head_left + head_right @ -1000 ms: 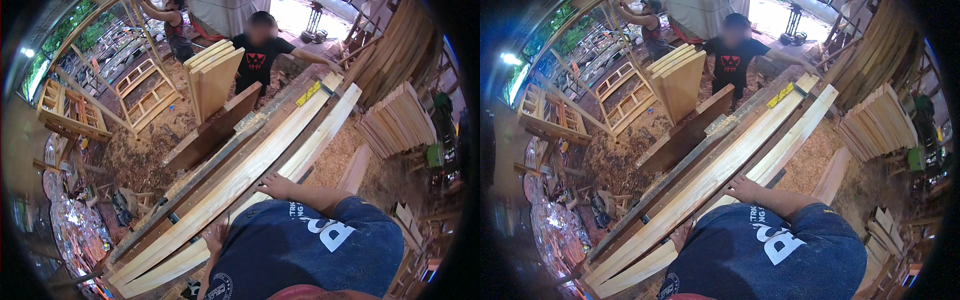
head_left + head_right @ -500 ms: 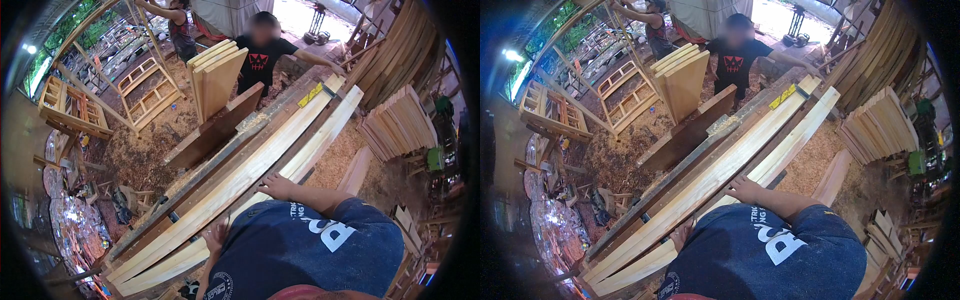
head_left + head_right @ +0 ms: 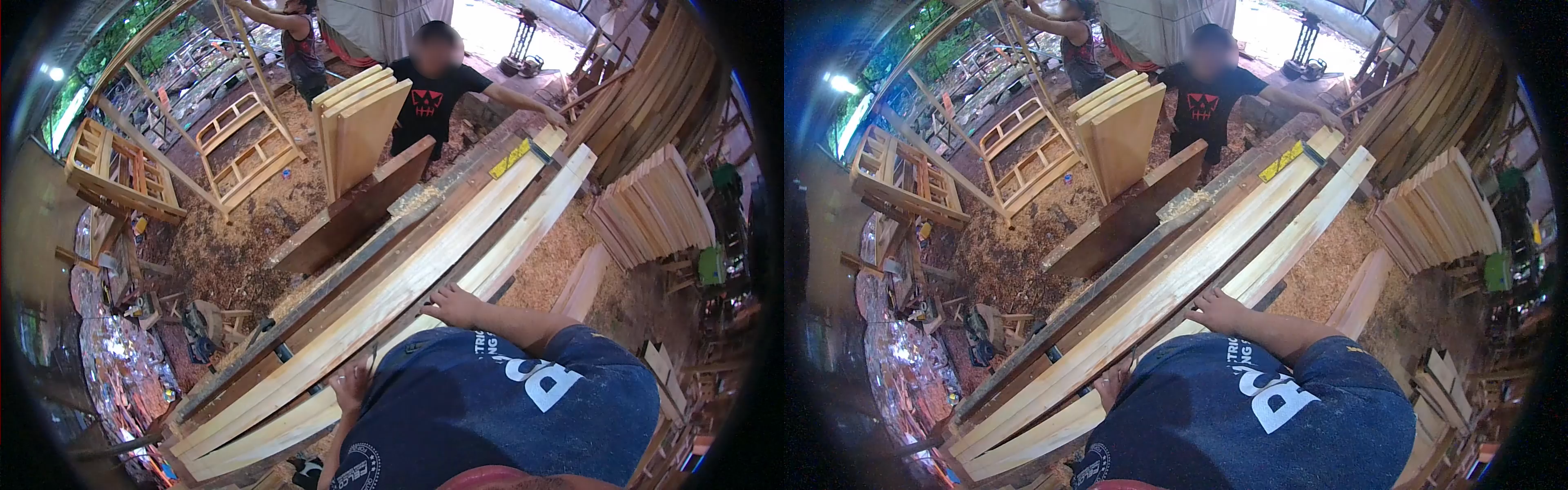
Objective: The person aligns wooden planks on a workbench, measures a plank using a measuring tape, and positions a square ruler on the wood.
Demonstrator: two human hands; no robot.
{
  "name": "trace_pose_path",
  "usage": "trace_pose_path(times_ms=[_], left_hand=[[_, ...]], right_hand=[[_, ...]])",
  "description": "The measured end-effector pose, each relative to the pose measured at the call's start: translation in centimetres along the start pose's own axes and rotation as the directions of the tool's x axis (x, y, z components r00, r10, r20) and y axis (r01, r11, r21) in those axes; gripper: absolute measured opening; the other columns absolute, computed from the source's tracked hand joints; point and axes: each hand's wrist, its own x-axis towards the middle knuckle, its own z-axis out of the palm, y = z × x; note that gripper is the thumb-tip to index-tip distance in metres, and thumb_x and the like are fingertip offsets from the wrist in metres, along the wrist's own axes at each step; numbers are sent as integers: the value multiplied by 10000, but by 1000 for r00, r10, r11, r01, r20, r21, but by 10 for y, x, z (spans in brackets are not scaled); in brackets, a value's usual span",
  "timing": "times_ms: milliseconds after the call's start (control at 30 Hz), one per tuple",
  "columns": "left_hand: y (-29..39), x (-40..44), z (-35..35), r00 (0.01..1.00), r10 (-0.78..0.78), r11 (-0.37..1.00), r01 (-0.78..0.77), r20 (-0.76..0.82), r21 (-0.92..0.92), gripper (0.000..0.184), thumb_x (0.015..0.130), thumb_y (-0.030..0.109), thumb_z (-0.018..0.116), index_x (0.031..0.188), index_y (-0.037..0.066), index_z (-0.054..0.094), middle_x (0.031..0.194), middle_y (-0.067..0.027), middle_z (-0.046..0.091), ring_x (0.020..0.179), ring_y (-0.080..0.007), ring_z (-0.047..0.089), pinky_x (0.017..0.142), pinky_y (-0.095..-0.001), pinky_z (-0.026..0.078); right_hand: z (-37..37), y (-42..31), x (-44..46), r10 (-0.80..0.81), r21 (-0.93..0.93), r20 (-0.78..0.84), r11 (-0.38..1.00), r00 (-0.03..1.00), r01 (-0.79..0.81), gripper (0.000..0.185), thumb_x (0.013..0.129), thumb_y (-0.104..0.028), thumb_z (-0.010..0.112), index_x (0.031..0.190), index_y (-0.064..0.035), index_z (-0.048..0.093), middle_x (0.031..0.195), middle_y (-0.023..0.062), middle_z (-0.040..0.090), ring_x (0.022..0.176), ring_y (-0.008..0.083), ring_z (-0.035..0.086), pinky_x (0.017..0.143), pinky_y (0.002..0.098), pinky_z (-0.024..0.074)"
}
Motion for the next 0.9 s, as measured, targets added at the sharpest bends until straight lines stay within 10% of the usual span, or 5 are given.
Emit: trace_pose_path(times_ms=[900], left_hand=[[-4,-5,11,992,115,987,-108,-53,116,560,889,578,767,1354,312,603,1146,-5,540,1003,-263,573,823,-489,447]], right_hand=[[-11,-1,4,36,37,113,999,993,-41,459,991,-232,583,1449,-250,584,1257,129,625,1222,333,595,1041,518,458]])
